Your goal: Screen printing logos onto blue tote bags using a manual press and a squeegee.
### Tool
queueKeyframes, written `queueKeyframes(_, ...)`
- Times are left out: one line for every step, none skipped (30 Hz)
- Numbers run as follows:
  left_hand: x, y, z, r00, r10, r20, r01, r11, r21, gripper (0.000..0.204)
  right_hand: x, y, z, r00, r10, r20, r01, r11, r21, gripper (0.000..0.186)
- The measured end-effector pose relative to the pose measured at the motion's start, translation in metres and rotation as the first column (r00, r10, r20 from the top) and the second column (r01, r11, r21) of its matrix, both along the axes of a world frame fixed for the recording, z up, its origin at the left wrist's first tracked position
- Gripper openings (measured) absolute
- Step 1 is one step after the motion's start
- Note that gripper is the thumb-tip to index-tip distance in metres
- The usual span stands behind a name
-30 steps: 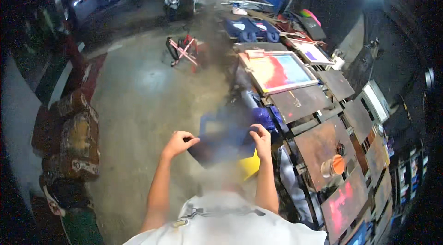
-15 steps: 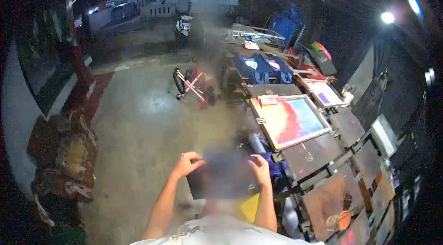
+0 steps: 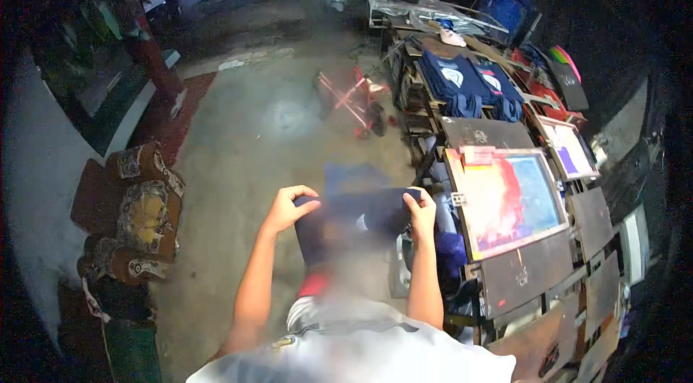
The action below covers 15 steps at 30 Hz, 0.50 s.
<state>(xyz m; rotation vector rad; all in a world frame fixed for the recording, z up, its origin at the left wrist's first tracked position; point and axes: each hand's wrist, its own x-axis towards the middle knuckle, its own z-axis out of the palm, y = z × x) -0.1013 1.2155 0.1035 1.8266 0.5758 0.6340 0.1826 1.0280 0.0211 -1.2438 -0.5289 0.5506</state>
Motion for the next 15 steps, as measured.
queueKeyframes(0.004,0.014,-0.005,1.0,0.021,0.014,-0.021,1.0,0.0,0.021,0.007,0.011,-0.002,1.0,0.016,0.022,-0.016,1.0,-0.02,0.02)
queueKeyframes(0.009,0.028,-0.011,0.999,0.038,0.028,-0.038,0.999,0.001,0.025,0.012,0.022,-0.004,1.0,0.016,0.026,-0.015,1.0,-0.022,0.02)
queueKeyframes(0.014,0.044,-0.025,0.999,0.033,0.035,-0.033,0.999,-0.002,0.025,0.018,0.034,-0.007,1.0,0.012,-0.015,-0.012,1.0,0.006,0.019)
queueKeyframes(0.021,0.06,-0.041,0.96,0.077,0.27,0.007,0.955,-0.297,0.031,0.024,0.047,-0.011,0.998,0.004,-0.056,-0.002,0.999,0.035,0.019)
queueKeyframes(0.03,0.072,-0.053,0.868,0.179,0.463,0.123,0.826,-0.55,0.037,0.032,0.056,-0.014,0.995,-0.01,-0.098,0.016,0.998,0.062,0.019)
queueKeyframes(0.038,0.085,-0.058,0.814,0.184,0.551,0.206,0.796,-0.569,0.048,0.035,0.071,-0.01,0.972,-0.005,-0.235,0.033,0.993,0.116,0.018)
queueKeyframes(0.044,0.104,-0.084,0.812,0.17,0.558,0.222,0.794,-0.566,0.048,0.038,0.083,-0.006,0.928,0.064,-0.367,0.021,0.974,0.224,0.018)
queueKeyframes(0.04,0.128,-0.124,0.839,0.204,0.504,0.212,0.731,-0.649,0.048,0.037,0.105,0.002,0.882,0.087,-0.464,0.059,0.955,0.29,0.016)
queueKeyframes(0.042,0.147,-0.151,0.869,0.219,0.443,0.207,0.651,-0.73,0.049,0.041,0.122,0.004,0.825,0.099,-0.556,0.12,0.932,0.343,0.013)
queueKeyframes(0.053,0.156,-0.154,0.876,0.188,0.443,0.233,0.64,-0.732,0.049,0.051,0.13,-0.006,0.829,0.066,-0.555,0.154,0.928,0.34,0.013)
queueKeyframes(0.065,0.164,-0.147,0.924,0.057,0.379,0.248,0.665,-0.705,0.047,0.067,0.139,-0.02,0.761,0.074,-0.645,0.159,0.942,0.295,0.014)
queueKeyframes(0.077,0.176,-0.137,0.949,-0.066,0.308,0.265,0.695,-0.668,0.046,0.083,0.152,-0.031,0.684,0.091,-0.724,0.147,0.954,0.259,0.015)
queueKeyframes(0.087,0.189,-0.129,0.945,-0.084,0.317,0.282,0.698,-0.658,0.046,0.093,0.165,-0.041,0.697,0.093,-0.711,0.161,0.946,0.282,0.017)
queueKeyframes(0.099,0.203,-0.124,0.965,-0.122,0.234,0.24,0.773,-0.587,0.038,0.103,0.175,-0.052,0.687,0.078,-0.723,0.184,0.943,0.276,0.018)
queueKeyframes(0.103,0.217,-0.123,0.98,-0.136,0.143,0.19,0.842,-0.506,0.031,0.105,0.19,-0.051,0.671,0.071,-0.738,0.196,0.943,0.268,0.019)
